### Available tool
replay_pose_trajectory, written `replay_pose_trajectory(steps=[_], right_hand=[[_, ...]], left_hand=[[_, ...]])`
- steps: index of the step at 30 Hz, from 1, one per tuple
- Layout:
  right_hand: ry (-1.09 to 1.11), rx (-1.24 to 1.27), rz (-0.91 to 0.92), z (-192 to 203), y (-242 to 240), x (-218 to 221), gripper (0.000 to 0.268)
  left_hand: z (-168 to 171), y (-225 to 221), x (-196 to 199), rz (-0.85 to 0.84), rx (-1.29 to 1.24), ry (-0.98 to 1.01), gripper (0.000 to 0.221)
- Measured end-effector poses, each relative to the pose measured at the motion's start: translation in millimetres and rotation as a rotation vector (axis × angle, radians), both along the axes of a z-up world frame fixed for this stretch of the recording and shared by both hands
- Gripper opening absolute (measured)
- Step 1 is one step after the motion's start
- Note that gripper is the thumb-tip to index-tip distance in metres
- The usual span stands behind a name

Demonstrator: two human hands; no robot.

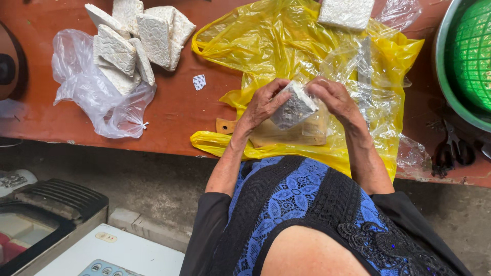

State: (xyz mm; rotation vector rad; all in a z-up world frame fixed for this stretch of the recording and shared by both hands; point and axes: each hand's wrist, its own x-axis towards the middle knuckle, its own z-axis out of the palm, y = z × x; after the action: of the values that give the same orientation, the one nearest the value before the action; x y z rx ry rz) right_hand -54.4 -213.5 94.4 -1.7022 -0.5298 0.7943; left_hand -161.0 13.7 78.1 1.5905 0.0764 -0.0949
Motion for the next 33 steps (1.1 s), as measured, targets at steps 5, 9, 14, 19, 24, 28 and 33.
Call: replay_pose_trajectory(steps=[5,9,14,19,24,28,33], right_hand=[[-0.356,-0.044,0.142,26.3,2.0,-0.6,0.036],[-0.433,-0.222,0.181,25.9,11.2,-0.5,0.021],[-0.405,-0.157,0.126,1.1,17.0,1.0,0.02],[-0.138,-0.1,0.016,-28.3,23.6,-6.9,0.025],[-0.147,-0.129,-0.049,-32.3,27.3,-11.4,0.033],[0.066,-0.089,-0.022,-20.0,17.6,-10.7,0.029],[0.069,-0.101,-0.036,-25.4,4.6,-12.6,0.03]], left_hand=[[-5.1,1.5,0.9,0.02,0.217,-0.142,0.032],[-4.6,0.9,-0.6,-0.033,0.31,-0.142,0.032],[-4.6,-1.5,-5.9,-0.097,0.258,-0.128,0.032],[-10.8,-0.8,-5.6,-0.082,0.392,-0.178,0.03],[-15.1,-0.6,-3.3,0.092,0.339,-0.143,0.027],[-12.8,3.2,-3.5,0.213,0.321,-0.156,0.025],[-13.2,1.7,-5.8,0.243,0.32,-0.184,0.025]])
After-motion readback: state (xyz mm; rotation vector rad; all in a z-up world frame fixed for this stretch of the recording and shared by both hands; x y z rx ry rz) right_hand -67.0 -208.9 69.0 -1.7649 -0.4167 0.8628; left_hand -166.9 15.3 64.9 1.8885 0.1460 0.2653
